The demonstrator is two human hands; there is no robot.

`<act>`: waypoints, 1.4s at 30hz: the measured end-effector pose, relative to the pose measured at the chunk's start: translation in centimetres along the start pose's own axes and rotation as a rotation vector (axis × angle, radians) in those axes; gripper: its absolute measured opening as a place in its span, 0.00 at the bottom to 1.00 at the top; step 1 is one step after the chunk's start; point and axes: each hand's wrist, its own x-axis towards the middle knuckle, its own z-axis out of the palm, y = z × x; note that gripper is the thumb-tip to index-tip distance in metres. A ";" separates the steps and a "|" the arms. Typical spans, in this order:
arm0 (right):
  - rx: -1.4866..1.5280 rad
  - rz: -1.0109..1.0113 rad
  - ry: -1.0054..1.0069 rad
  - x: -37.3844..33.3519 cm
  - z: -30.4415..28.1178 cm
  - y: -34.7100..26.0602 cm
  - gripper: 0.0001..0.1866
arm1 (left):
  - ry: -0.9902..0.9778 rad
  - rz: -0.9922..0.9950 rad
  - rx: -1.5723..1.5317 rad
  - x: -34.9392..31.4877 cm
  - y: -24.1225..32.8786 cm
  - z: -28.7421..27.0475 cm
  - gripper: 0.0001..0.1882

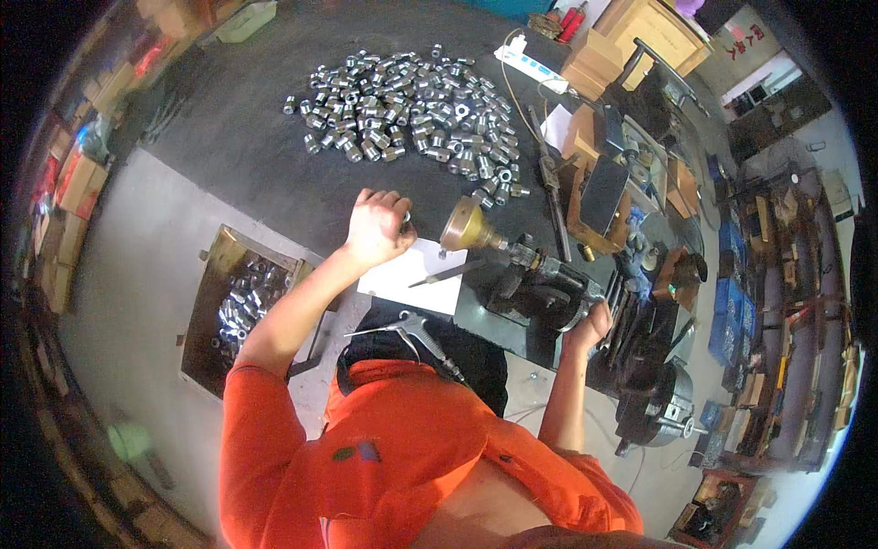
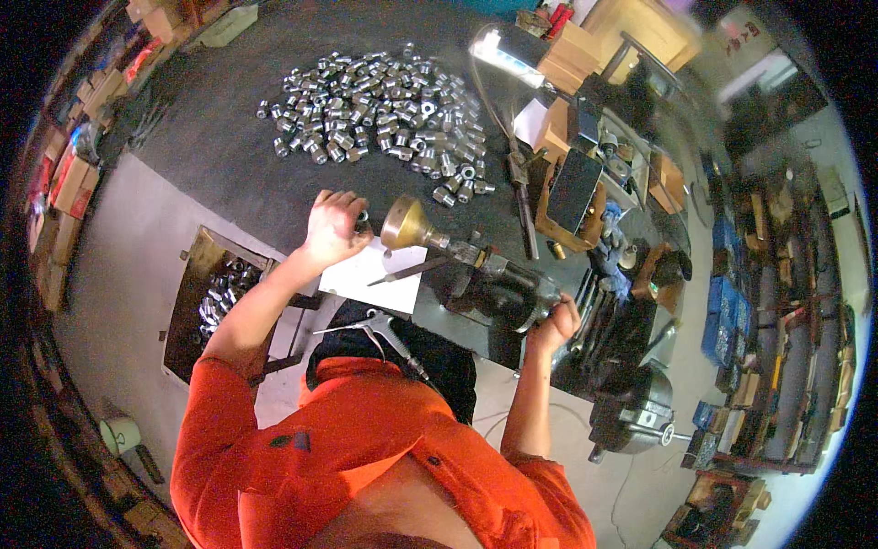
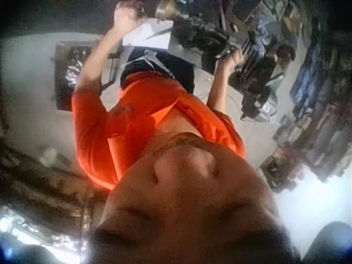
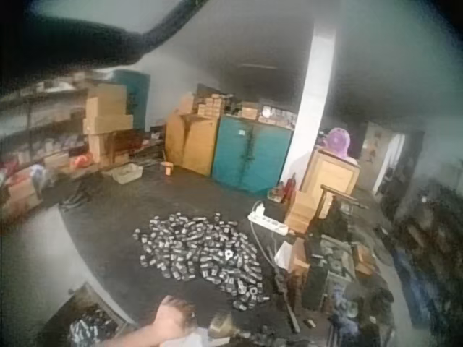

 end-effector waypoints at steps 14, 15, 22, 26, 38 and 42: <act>0.030 0.149 0.107 -2.1 2.0 -2.4 0.08 | -0.106 -0.339 -0.690 0.0 1.0 -4.2 0.13; 0.028 0.157 0.120 -2.0 1.8 -2.2 0.08 | -0.094 -0.332 -0.801 0.1 1.1 -4.6 0.13; 0.054 0.138 0.090 -1.8 1.2 -1.9 0.06 | 0.120 -0.010 -0.358 0.9 3.2 -7.3 0.13; 0.063 0.120 0.078 -2.6 2.6 -3.1 0.06 | 0.191 0.085 -0.214 0.5 3.5 -7.6 0.12; 0.016 0.148 0.098 -2.3 1.9 -2.3 0.09 | 0.044 0.040 -0.214 -6.1 4.6 -4.0 0.10; 0.064 0.133 0.111 -2.2 1.8 -2.1 0.09 | 0.054 0.027 -0.216 -5.7 4.4 -3.7 0.10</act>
